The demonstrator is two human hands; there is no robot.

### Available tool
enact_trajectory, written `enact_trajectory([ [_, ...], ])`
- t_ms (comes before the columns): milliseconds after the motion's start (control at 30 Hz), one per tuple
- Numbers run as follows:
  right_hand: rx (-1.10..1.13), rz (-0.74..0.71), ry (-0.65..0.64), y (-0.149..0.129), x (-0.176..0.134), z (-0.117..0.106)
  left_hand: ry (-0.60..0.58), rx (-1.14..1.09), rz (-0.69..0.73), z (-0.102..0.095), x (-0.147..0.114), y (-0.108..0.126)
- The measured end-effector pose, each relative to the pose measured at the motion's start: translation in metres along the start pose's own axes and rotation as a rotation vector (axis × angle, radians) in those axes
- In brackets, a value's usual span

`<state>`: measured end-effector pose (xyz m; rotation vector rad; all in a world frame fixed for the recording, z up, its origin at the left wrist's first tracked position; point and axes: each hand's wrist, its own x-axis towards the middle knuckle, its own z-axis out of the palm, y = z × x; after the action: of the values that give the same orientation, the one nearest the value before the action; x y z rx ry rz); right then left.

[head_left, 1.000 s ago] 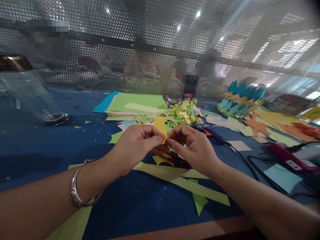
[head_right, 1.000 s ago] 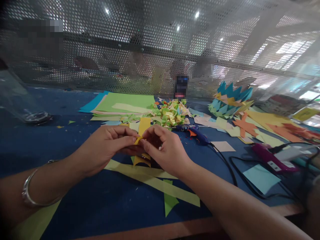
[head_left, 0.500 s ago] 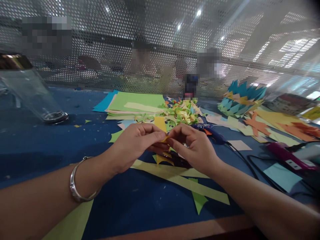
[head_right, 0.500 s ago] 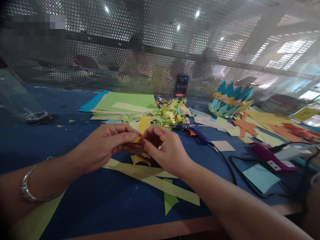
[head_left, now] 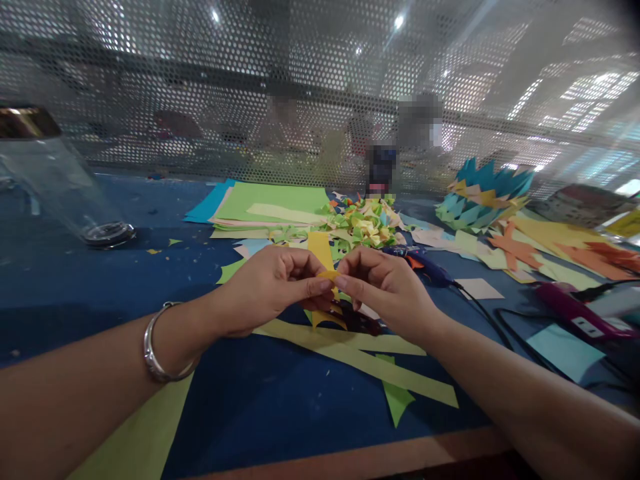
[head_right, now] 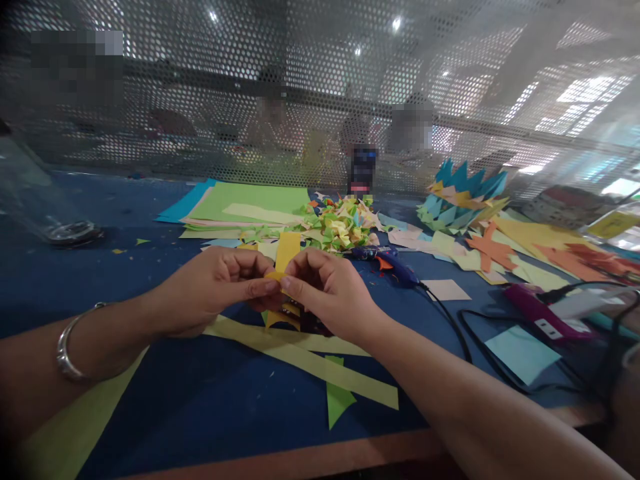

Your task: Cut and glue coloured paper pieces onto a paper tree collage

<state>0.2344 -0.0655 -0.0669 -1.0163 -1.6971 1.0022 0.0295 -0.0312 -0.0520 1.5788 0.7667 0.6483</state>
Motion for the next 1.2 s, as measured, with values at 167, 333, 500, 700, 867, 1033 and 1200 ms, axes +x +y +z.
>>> enact_trajectory([
  [167,0.057,0.033,-0.017,0.001,0.001,0.000,-0.053,0.112,0.090,-0.001,0.001,-0.001],
  [333,0.048,0.028,-0.031,0.002,0.001,-0.002,-0.085,0.204,0.095,-0.002,-0.001,-0.001],
  [500,0.008,0.000,-0.041,-0.001,-0.001,-0.003,-0.150,0.154,0.049,-0.005,-0.004,0.002],
  [700,-0.048,-0.006,-0.046,-0.001,-0.001,-0.002,-0.218,0.253,0.036,-0.016,-0.003,0.010],
  [867,-0.350,0.006,-0.064,0.004,0.001,-0.003,-0.168,0.473,0.032,-0.040,0.003,0.019],
  [1033,-0.739,-0.026,-0.208,0.005,0.001,-0.005,-0.241,0.632,-0.150,-0.059,0.004,0.026],
  [1200,-0.816,-0.008,-0.254,0.003,-0.001,-0.004,-0.205,1.029,-0.169,-0.062,0.003,0.021],
])
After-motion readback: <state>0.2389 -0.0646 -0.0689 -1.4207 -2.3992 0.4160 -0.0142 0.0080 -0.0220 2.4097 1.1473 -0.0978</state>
